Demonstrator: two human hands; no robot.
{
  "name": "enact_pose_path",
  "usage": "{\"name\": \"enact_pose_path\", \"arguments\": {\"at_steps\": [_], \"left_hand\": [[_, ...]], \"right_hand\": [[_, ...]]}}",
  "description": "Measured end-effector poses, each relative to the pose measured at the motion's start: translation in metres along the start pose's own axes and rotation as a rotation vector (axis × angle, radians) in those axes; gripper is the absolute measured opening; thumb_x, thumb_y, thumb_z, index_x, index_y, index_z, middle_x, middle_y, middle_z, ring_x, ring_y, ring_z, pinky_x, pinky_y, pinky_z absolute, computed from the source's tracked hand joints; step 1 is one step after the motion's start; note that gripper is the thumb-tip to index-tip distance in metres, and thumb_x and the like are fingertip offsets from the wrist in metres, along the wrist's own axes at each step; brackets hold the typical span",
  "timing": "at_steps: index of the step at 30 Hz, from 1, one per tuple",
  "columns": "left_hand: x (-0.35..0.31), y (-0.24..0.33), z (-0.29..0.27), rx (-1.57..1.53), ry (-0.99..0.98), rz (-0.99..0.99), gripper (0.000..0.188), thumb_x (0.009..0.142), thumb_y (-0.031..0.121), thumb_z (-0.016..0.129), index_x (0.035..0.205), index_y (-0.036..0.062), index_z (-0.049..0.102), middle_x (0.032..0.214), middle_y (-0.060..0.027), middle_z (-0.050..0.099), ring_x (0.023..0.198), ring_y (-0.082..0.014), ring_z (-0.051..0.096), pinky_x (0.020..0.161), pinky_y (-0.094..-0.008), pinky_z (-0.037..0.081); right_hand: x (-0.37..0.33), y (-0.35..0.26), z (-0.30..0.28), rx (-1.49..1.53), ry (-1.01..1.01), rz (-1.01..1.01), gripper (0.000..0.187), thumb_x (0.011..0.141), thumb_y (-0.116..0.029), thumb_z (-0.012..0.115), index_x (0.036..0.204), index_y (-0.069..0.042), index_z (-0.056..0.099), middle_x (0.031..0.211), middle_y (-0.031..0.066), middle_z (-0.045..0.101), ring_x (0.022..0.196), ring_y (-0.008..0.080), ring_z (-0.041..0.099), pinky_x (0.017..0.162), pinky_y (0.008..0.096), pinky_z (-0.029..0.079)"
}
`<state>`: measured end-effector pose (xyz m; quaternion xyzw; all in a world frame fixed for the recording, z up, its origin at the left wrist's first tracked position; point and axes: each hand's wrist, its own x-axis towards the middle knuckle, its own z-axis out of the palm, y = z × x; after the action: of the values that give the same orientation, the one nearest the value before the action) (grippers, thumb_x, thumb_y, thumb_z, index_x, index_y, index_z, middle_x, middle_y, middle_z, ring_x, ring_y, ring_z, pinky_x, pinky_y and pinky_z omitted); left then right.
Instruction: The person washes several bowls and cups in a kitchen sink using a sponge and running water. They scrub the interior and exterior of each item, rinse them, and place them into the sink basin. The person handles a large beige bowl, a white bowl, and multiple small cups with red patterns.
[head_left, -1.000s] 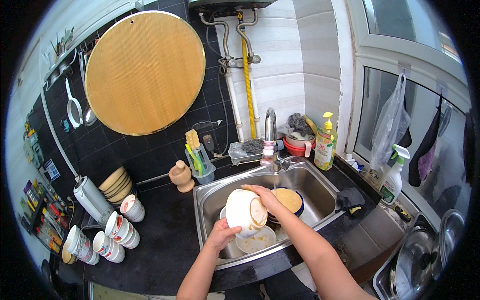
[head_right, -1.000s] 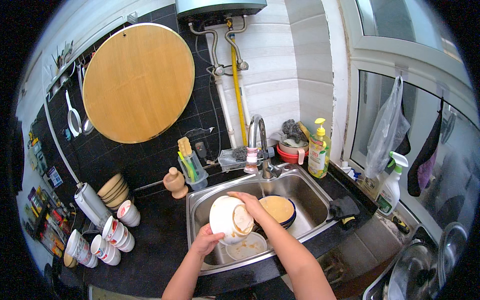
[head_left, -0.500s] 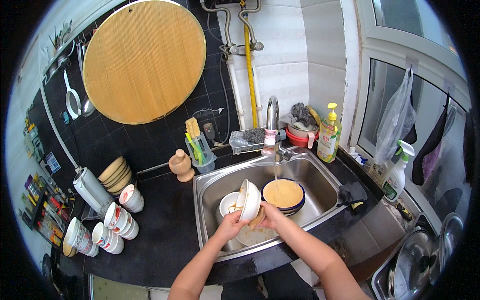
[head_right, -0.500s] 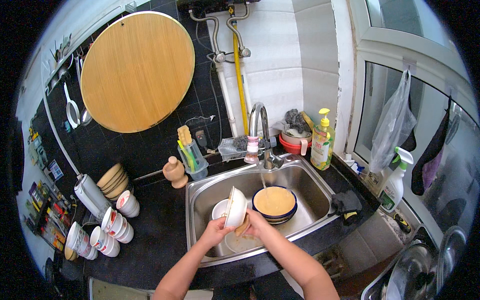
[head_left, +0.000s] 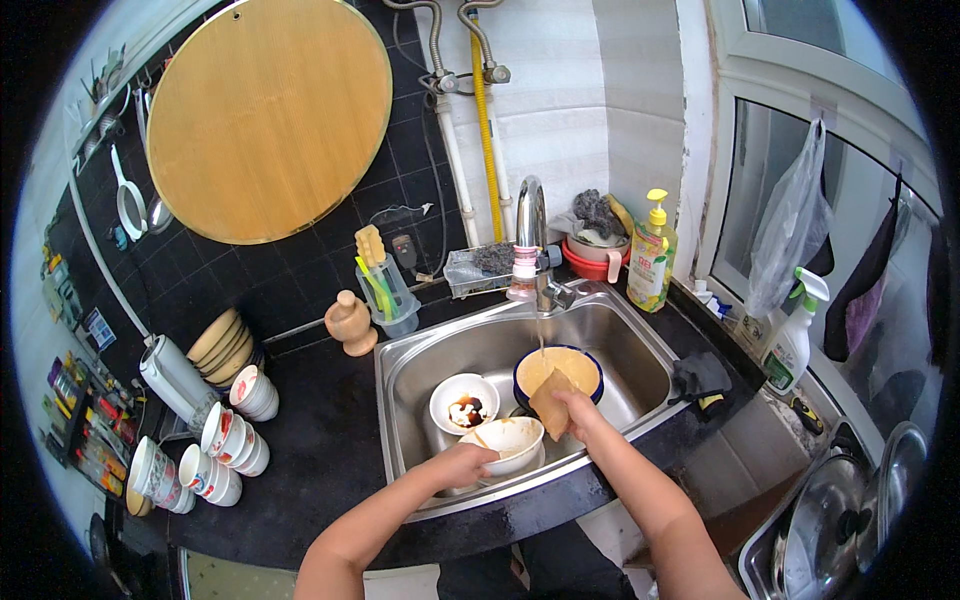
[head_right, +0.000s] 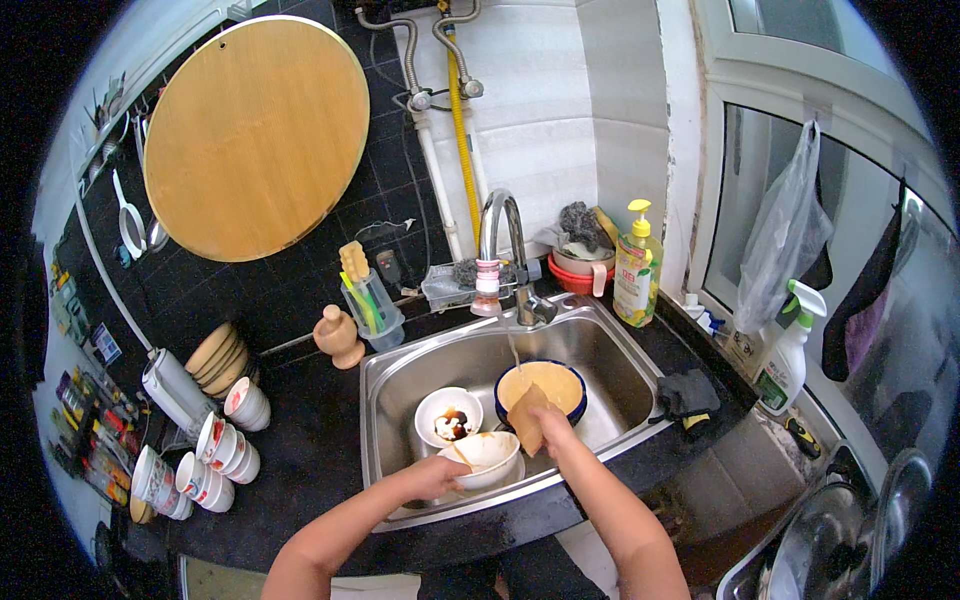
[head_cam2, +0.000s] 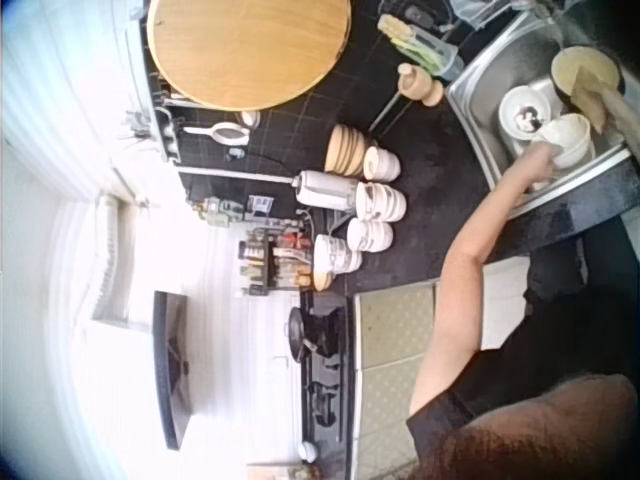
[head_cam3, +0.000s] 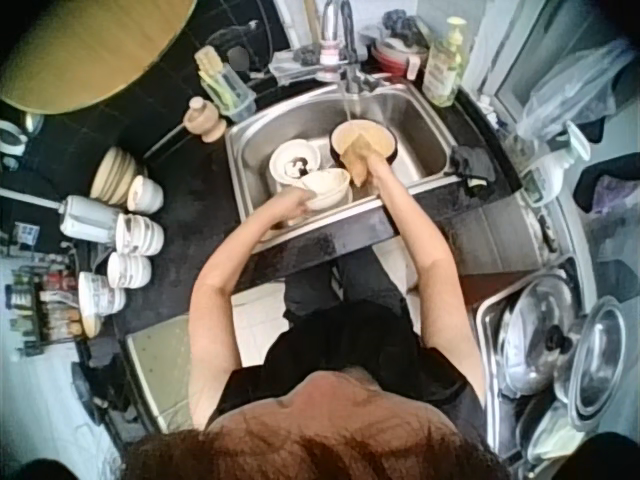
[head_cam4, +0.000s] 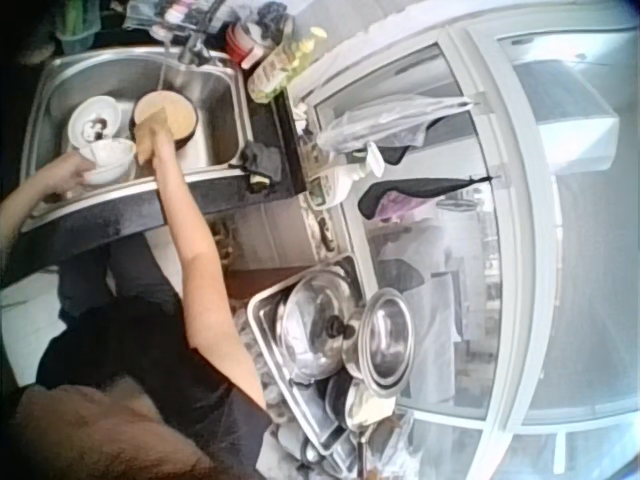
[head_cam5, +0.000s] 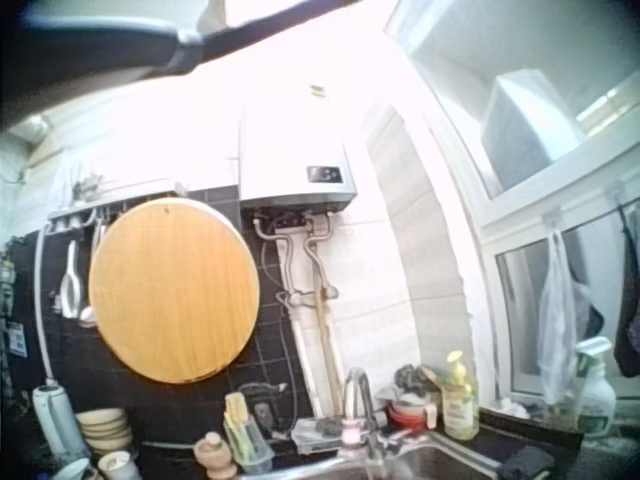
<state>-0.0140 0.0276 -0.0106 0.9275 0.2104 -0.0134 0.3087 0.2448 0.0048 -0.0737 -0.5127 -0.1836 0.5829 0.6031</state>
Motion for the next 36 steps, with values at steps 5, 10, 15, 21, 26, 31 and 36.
{"name": "enact_pose_path", "arguments": {"at_steps": [5, 10, 15, 21, 26, 31, 36], "left_hand": [[0.000, 0.006, 0.001, 0.248, -0.144, -0.004, 0.018, 0.067, 0.005, 0.059, 0.085, 0.0041, 0.055, 0.077, -0.0189, 0.059, 0.078, -0.0352, 0.057, 0.068, -0.0427, 0.044], [0.005, -0.003, 0.005, 0.298, -0.191, 0.051, 0.017, 0.064, 0.003, 0.058, 0.080, 0.0046, 0.055, 0.075, -0.0173, 0.059, 0.078, -0.0345, 0.058, 0.067, -0.0428, 0.045], [0.008, -0.016, 0.013, 0.377, -0.240, 0.023, 0.032, 0.066, 0.001, 0.055, 0.097, 0.0093, 0.060, 0.079, -0.0152, 0.061, 0.077, -0.0314, 0.060, 0.067, -0.0418, 0.046], [0.008, -0.032, 0.022, 0.243, -0.244, -0.078, 0.032, 0.069, 0.001, 0.056, 0.099, 0.0094, 0.062, 0.093, -0.0130, 0.063, 0.087, -0.0283, 0.059, 0.076, -0.0364, 0.046], [0.017, -0.062, 0.005, -0.489, 0.052, -0.239, 0.026, 0.078, 0.015, 0.061, 0.102, 0.0036, 0.061, 0.101, -0.0081, 0.062, 0.092, -0.0186, 0.057, 0.084, -0.0287, 0.044], [0.041, -0.142, 0.016, -0.203, 0.586, -1.061, 0.035, 0.072, 0.027, 0.067, 0.096, 0.0013, 0.060, 0.093, -0.0117, 0.062, 0.075, -0.0230, 0.061, 0.067, -0.0349, 0.051], [0.059, -0.172, 0.033, -0.730, 0.499, -1.131, 0.037, 0.077, 0.021, 0.063, 0.102, -0.0053, 0.053, 0.090, -0.0193, 0.061, 0.067, -0.0312, 0.063, 0.048, -0.0392, 0.053]], "right_hand": [[-0.006, -0.003, 0.007, -0.117, 0.005, -0.157, 0.039, 0.082, -0.022, 0.053, 0.116, -0.006, 0.044, 0.103, 0.0103, 0.057, 0.087, 0.0234, 0.060, 0.064, 0.0364, 0.051], [-0.020, -0.010, 0.014, -0.102, -0.051, -0.163, 0.039, 0.081, -0.026, 0.056, 0.113, -0.005, 0.047, 0.100, 0.0093, 0.059, 0.084, 0.0199, 0.060, 0.061, 0.0322, 0.049], [-0.029, -0.014, 0.020, -0.169, -0.073, -0.134, 0.041, 0.080, -0.028, 0.058, 0.111, -0.003, 0.051, 0.100, 0.0092, 0.060, 0.087, 0.0189, 0.059, 0.065, 0.0314, 0.049], [-0.035, -0.018, 0.026, -0.254, -0.164, -0.097, 0.045, 0.080, -0.029, 0.059, 0.114, 0.000, 0.049, 0.103, 0.0093, 0.059, 0.093, 0.0181, 0.056, 0.079, 0.0284, 0.043], [-0.028, -0.010, 0.024, -0.325, -0.179, -0.127, 0.041, 0.080, -0.026, 0.059, 0.112, -0.001, 0.052, 0.102, 0.0099, 0.059, 0.091, 0.0176, 0.057, 0.077, 0.0292, 0.044], [-0.027, -0.007, 0.029, -0.451, -0.239, -0.123, 0.039, 0.080, -0.026, 0.059, 0.110, -0.001, 0.053, 0.099, 0.0098, 0.061, 0.087, 0.0174, 0.058, 0.075, 0.0290, 0.045], [-0.037, -0.016, 0.036, -0.577, -0.301, -0.175, 0.040, 0.080, -0.026, 0.059, 0.110, 0.000, 0.053, 0.098, 0.0101, 0.061, 0.087, 0.0169, 0.058, 0.077, 0.0291, 0.045]]}}
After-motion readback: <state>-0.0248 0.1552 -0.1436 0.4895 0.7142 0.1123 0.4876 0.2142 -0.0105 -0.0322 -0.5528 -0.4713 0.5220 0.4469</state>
